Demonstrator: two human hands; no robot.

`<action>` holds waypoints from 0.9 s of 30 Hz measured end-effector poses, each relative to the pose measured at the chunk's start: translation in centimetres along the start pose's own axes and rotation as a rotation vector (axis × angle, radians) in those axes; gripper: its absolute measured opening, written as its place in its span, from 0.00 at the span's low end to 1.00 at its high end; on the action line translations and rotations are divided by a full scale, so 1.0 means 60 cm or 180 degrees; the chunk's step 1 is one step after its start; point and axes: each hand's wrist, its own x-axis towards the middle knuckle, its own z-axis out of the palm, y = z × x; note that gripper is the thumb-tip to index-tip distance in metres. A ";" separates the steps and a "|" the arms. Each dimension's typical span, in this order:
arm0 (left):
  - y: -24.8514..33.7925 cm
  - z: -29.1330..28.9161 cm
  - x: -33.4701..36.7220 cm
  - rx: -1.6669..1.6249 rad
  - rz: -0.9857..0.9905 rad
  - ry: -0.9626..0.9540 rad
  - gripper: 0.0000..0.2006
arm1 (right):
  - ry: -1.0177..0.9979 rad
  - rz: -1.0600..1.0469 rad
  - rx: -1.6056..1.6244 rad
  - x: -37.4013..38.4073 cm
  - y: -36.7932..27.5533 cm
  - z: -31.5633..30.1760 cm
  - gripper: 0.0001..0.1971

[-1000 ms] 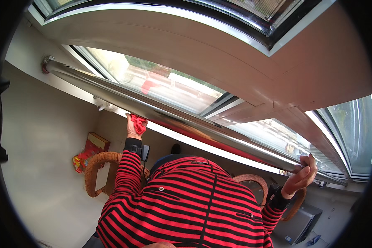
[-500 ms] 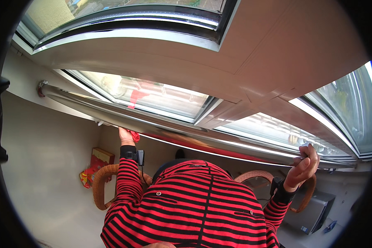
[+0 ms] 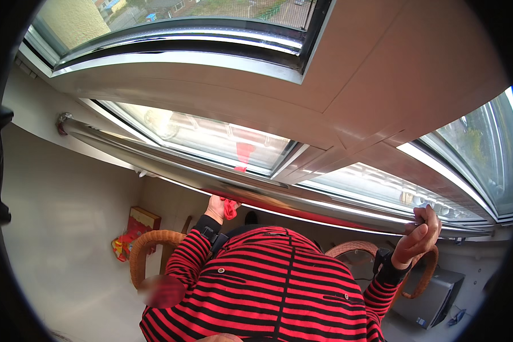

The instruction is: The person wipes a curved metal balcony railing with a red cloth, moving along the railing and cleaning both the top and lower sections. The person also wipes the adjacent window frame and glass while standing on the balcony.

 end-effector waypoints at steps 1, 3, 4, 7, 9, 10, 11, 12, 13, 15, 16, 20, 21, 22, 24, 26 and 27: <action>0.005 -0.001 0.003 -0.0230 -0.0125 -0.0035 0.31 | 0.0000 -0.0010 0.0014 0.000 0.000 0.000 0.25; 0.028 -0.010 0.007 -0.0290 -0.0136 -0.0233 0.29 | 0.0021 -0.0083 0.0018 0.000 0.002 0.001 0.25; 0.039 -0.019 0.005 -0.0336 -0.0154 -0.0167 0.29 | 0.0025 -0.0146 0.0003 0.000 0.004 0.002 0.25; 0.073 -0.039 0.006 -0.0703 0.0550 -0.0328 0.27 | 0.0062 -0.0010 0.0146 -0.004 0.010 0.004 0.26; 0.067 -0.041 0.002 -0.0902 0.0717 -0.0814 0.23 | 0.0139 -0.0059 0.0183 -0.006 0.015 0.006 0.26; 0.059 -0.037 -0.001 -0.1019 0.0449 -0.1106 0.21 | 0.0104 -0.0019 0.0121 -0.007 0.017 0.005 0.27; 0.045 -0.030 -0.003 -0.0964 0.0445 -0.1254 0.20 | 0.0097 0.0030 0.0118 -0.008 0.017 0.004 0.27; 0.022 -0.018 -0.004 -0.0699 0.0521 -0.0770 0.20 | 0.0093 0.0074 0.0125 -0.009 0.017 0.004 0.27; -0.003 -0.006 -0.005 -0.0147 0.0661 -0.0003 0.20 | 0.0114 0.0136 0.0141 -0.008 0.016 0.004 0.28; -0.042 0.016 0.003 -0.0278 0.0241 0.0373 0.20 | 0.0123 0.0078 0.0123 -0.007 0.012 0.007 0.28; -0.055 0.024 0.008 -0.0631 -0.0178 0.0141 0.20 | 0.0127 0.0061 0.0152 -0.005 0.008 0.008 0.28; -0.094 0.040 0.029 -0.0421 -0.0787 -0.0182 0.22 | 0.0067 -0.0318 0.0015 0.009 -0.007 0.009 0.27; -0.099 0.041 0.031 -0.0372 -0.0861 -0.0078 0.22 | -0.0008 -0.0398 -0.0052 0.014 -0.010 0.007 0.27; -0.103 0.041 0.030 -0.0413 -0.0789 -0.0316 0.22 | -0.0072 -0.0541 -0.0143 0.019 -0.012 0.003 0.27; -0.105 0.042 0.024 -0.0735 -0.0802 -0.0355 0.22 | -0.0165 -0.0787 -0.0323 0.028 -0.013 -0.004 0.27; -0.100 0.044 0.016 -0.0359 -0.0337 -0.0088 0.23 | -0.0260 -0.0961 -0.0298 0.035 -0.010 -0.010 0.26; -0.097 0.044 0.012 -0.0438 -0.0292 0.0088 0.23 | -0.0276 -0.1052 -0.0325 0.039 -0.007 -0.012 0.26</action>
